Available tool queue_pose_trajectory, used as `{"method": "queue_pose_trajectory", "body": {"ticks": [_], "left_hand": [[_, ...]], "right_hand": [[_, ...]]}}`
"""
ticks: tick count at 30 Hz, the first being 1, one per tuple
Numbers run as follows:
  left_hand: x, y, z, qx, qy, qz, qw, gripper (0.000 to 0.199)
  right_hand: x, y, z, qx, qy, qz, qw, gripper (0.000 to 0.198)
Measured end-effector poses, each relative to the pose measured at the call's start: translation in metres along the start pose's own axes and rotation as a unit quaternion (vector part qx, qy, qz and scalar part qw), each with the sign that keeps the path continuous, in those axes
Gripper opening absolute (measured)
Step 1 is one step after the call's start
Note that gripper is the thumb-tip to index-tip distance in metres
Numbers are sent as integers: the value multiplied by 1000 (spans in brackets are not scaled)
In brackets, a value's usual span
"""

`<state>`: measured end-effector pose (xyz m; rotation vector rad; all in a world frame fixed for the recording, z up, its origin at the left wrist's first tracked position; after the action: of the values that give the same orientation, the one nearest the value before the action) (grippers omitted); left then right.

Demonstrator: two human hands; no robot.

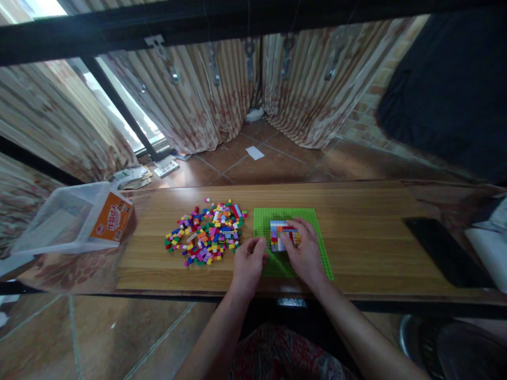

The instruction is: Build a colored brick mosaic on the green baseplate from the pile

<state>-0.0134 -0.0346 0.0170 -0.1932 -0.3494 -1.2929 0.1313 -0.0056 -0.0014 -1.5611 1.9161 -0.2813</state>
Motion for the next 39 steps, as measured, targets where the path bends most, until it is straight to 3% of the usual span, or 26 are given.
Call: {"method": "queue_pose_trajectory", "body": {"ticks": [3,6,12,21,26,30,34,39], "left_hand": [[15,-13,8,175,-87,-43,980,27],[29,-22,17,233,-115,-68,963,27],[43,-27,21,254,-108,-96,956,30],[49,-39,14,291,-102,-99,946,33],[55,-38,13,309,-49,-45,949,37],[61,-35,16,298,-29,-42,953,37],[63,-35,18,278,-6,-37,960,34],[65,-34,18,196,23,-45,979,30]], "right_hand": [[0,-11,-2,-17,-19,20,999,30],[6,-20,-17,-47,-31,16,998,25],[29,-25,-55,-101,-62,-56,991,21],[47,-21,-71,-87,-75,-84,990,15],[56,-14,-88,-119,18,-128,984,15],[59,-7,-93,-177,56,-142,972,14],[58,-6,-91,-179,26,-129,975,11],[55,-8,-90,-95,-86,-87,988,14]]}}
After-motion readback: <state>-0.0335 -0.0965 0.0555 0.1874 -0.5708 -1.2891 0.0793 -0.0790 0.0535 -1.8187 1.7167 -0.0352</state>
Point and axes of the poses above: each hand's wrist, its own x-axis away from the middle knuckle, its own y-axis out of the palm, z = x × y, the point moved 1 cm from there along -x, towards the middle knuckle, and after that the axes turned 3 degrees about -x, right-handed, at the moved point
